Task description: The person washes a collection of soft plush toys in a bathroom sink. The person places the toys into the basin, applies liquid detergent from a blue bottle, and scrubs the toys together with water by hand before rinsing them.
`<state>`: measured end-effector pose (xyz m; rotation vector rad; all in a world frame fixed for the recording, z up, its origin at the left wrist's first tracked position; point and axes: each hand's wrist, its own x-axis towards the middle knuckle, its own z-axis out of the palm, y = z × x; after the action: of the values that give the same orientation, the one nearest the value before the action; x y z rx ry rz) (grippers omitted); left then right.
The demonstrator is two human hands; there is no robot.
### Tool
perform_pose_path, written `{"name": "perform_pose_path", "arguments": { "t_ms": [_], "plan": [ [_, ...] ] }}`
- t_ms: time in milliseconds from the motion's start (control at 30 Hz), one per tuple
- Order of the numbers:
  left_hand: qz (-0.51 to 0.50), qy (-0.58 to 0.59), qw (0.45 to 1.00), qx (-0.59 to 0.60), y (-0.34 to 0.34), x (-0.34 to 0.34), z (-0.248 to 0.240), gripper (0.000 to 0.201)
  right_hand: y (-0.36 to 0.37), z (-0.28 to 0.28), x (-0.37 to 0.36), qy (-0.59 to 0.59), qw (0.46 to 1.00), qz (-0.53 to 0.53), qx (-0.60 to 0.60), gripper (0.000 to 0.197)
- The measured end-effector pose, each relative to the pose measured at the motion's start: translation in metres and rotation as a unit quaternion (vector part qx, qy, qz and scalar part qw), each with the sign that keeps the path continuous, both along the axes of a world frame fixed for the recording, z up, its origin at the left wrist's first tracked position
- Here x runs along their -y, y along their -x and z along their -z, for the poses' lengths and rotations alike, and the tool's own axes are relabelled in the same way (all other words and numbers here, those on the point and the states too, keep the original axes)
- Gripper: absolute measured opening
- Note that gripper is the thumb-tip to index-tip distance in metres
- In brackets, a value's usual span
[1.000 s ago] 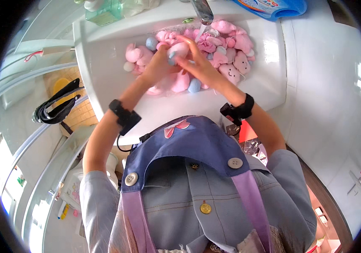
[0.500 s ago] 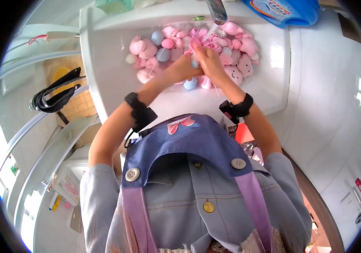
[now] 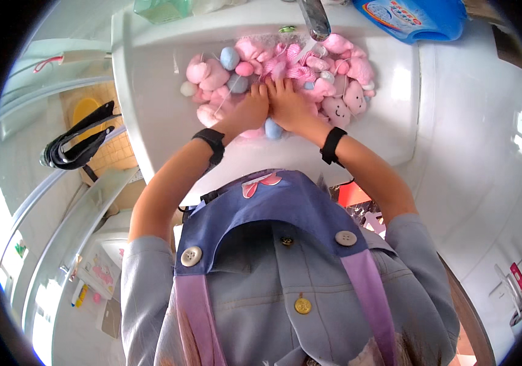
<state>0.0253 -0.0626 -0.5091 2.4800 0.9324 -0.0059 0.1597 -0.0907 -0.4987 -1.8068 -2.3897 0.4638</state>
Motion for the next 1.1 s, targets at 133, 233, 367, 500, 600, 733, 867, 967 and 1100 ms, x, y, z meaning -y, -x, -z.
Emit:
{"name": "perform_pose_path", "arguments": {
  "t_ms": [133,233,367,500,600,733,867,967,1100],
  "plan": [
    [-0.066,0.072,0.992,-0.078,-0.012,-0.004,0.016,0.041,-0.004,0.028,-0.026,0.182,0.983,-0.012,0.026,0.039],
    [-0.060,0.090,0.990,-0.086,-0.009,-0.014,0.016,0.031,-0.005,0.037,-0.038,0.151,0.980,-0.018,0.128,0.024],
    [-0.129,0.064,0.988,-0.062,-0.009,-0.021,0.000,0.034,-0.011,0.014,-0.040,0.143,0.988,-0.058,0.004,0.019],
    [-0.050,-0.056,0.994,-0.085,-0.006,-0.042,-0.080,0.064,-0.037,-0.026,-0.030,0.090,0.988,-0.051,-0.113,0.044],
    [-0.041,-0.153,0.982,-0.098,-0.013,-0.049,-0.096,0.079,-0.048,-0.060,-0.028,-0.089,0.989,0.014,0.118,0.070],
    [-0.041,-0.199,0.946,-0.250,-0.025,-0.046,-0.019,0.073,-0.040,-0.017,-0.039,0.055,0.988,0.047,0.138,0.086],
    [0.022,-0.211,0.934,-0.286,-0.033,-0.061,-0.007,0.040,-0.034,-0.006,-0.054,0.143,0.968,0.004,0.208,0.074],
    [0.020,-0.098,0.965,-0.244,-0.028,-0.074,-0.008,0.032,-0.037,-0.004,-0.053,0.069,0.984,-0.007,0.162,0.067],
    [-0.007,-0.059,0.991,-0.117,0.001,-0.077,-0.023,0.025,-0.058,-0.005,-0.068,0.146,0.986,0.022,0.077,0.045]
  ]
}}
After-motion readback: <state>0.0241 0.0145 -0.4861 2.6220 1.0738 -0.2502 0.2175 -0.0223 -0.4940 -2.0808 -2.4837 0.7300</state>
